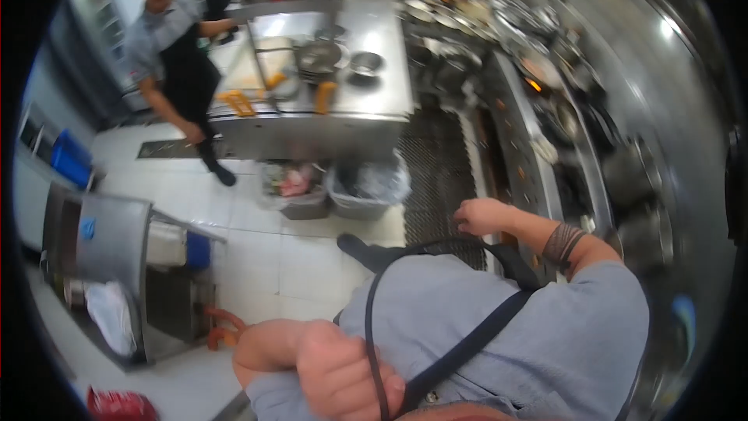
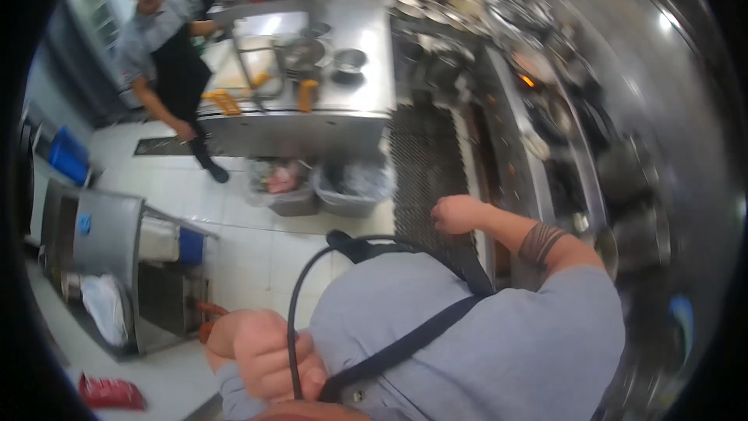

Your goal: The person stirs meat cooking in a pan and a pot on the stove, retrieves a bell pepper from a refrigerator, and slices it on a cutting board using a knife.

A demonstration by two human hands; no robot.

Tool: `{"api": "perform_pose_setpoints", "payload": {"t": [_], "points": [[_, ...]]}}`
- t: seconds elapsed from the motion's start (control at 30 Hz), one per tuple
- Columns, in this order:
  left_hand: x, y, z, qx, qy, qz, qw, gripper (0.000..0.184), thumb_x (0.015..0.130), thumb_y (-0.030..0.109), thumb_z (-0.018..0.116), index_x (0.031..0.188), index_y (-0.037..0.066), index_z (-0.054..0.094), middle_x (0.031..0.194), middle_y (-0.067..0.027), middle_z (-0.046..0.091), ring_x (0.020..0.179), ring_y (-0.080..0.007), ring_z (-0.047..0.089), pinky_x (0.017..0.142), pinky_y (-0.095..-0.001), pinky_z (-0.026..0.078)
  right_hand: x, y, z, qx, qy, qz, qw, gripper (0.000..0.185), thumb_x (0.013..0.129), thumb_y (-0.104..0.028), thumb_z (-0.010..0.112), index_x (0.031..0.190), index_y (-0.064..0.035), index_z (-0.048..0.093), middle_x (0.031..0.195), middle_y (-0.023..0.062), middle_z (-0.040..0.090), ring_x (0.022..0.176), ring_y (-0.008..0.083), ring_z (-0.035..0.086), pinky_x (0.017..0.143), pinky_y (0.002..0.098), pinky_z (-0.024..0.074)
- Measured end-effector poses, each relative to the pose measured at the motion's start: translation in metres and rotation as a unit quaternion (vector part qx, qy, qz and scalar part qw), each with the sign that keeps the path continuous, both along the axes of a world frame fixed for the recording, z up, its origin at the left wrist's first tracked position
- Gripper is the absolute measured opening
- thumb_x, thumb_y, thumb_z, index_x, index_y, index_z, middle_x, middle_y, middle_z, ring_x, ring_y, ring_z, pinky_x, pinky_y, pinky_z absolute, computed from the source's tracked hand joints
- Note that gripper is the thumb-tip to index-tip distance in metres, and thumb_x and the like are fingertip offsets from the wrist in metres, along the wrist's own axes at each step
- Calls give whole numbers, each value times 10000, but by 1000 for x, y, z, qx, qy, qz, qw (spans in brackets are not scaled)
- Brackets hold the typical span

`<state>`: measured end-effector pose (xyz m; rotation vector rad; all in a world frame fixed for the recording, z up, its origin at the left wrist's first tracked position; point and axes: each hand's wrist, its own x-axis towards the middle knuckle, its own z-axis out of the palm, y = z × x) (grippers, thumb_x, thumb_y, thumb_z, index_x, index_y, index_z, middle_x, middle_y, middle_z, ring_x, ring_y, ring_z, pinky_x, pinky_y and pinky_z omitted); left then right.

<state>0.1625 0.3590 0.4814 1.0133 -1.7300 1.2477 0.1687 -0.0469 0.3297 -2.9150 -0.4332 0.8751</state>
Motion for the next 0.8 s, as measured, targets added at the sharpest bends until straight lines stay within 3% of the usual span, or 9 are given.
{"api": "perform_pose_setpoints", "payload": {"t": [0.13,0.27,0.33,0.43,0.53,0.6,0.63,0.7,0.8], "points": [[-38,-21,-15,77,262,-78,959,118,667,-30,669,677,45,578,671,-49,605,538,-181,562,436,-280,274,-141,-26,41,-32,74,-146,986,322,881,-298,622,1086,-61,697,1057,205,667,1045,388,632,874,480,512],[-70,-92,-18,33,326,-167,930,188,610,-65,664,661,53,527,557,-23,482,445,-179,460,413,-289,206,-281,-57,70,-52,161,-222,960,360,864,-314,647,1096,-43,700,1020,211,694,1023,394,645,901,480,498],[-79,-115,-21,125,286,-208,927,203,612,-87,674,673,53,540,567,-13,479,431,-161,422,403,-283,204,-323,-60,71,-28,218,-279,935,353,851,-323,652,1056,-41,714,1039,207,698,1032,393,643,894,474,501],[-92,-150,-20,201,230,-328,894,203,631,-80,722,710,52,589,581,2,466,426,-125,386,388,-268,209,-379,-70,14,-30,215,-333,918,346,858,-329,650,1044,-46,718,1045,198,700,1023,397,643,891,466,505],[-110,-193,-15,256,193,-436,841,170,674,-34,758,769,54,648,580,15,449,441,-109,388,393,-258,235,-424,-69,-47,51,52,-425,902,325,877,-319,643,1064,-62,705,997,202,700,956,392,657,828,463,516],[-123,-233,-18,329,178,-471,799,111,742,41,775,813,65,693,585,29,445,453,-107,398,415,-260,281,-451,-72,-86,160,18,-528,834,319,860,-328,640,1034,-74,724,1043,171,706,991,362,661,866,459,517],[-129,-255,-22,363,174,-478,781,86,781,90,782,822,74,708,587,35,446,454,-109,402,426,-266,305,-464,-75,-109,129,30,-538,833,303,867,-306,621,1045,-85,724,1033,164,708,981,351,669,855,461,522],[-156,-310,-50,395,190,-385,812,100,800,136,784,800,81,700,587,6,476,455,-148,440,426,-306,335,-505,-80,-138,127,27,-578,806,293,865,-296,616,1040,-90,728,1022,171,707,971,355,671,846,459,525],[-215,-414,-123,514,283,-290,756,85,842,141,724,860,58,722,728,-88,650,591,-254,617,522,-357,464,-579,-83,-174,154,5,-637,755,279,858,-269,604,1018,-80,731,990,187,703,958,357,672,830,463,529]]}}
